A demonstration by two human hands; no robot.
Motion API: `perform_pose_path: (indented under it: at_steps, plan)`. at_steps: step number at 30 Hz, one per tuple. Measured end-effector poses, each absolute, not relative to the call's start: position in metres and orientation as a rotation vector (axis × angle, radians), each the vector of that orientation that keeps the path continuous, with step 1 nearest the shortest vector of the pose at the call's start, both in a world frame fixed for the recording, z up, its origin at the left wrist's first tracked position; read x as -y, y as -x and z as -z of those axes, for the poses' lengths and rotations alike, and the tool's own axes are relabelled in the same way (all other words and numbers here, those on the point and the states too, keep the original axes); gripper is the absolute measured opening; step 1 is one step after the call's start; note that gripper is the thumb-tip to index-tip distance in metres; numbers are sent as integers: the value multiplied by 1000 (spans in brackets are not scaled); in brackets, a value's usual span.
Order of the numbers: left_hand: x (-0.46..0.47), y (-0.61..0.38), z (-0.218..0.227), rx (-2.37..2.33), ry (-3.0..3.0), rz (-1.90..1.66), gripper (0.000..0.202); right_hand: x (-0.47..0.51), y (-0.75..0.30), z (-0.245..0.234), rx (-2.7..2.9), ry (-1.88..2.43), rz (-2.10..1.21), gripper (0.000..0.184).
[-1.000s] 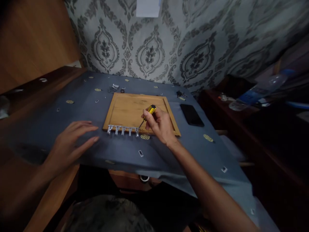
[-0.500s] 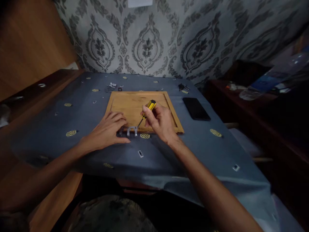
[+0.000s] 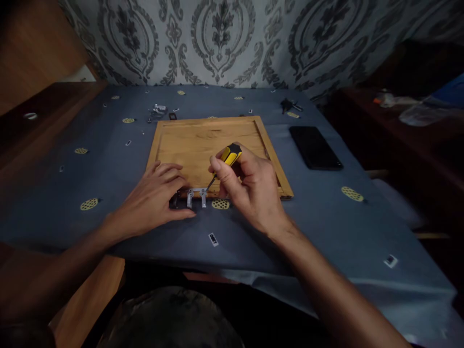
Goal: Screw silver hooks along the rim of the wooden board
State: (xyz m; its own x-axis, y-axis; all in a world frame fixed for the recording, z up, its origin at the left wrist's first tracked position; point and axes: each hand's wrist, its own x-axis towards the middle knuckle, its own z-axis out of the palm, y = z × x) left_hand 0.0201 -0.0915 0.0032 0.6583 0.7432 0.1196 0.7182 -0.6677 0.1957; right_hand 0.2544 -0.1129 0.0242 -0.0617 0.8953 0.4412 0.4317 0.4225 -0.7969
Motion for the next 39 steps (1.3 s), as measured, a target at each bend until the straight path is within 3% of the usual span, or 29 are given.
perform_pose_path:
  at_steps: [23, 36, 39]
  plan:
    - [94, -19, 4, -1223, -2718, -360, 39, 111, -252, -22, 1627, 1160, -637, 52]
    - [96, -14, 0, -1228, -2665, -441, 52, 112, -255, -24, 1668, 1178, -599, 54]
    - [92, 2, -8, -1256, -2629, -534, 40, 109, -258, -26, 1727, 1160, -573, 50]
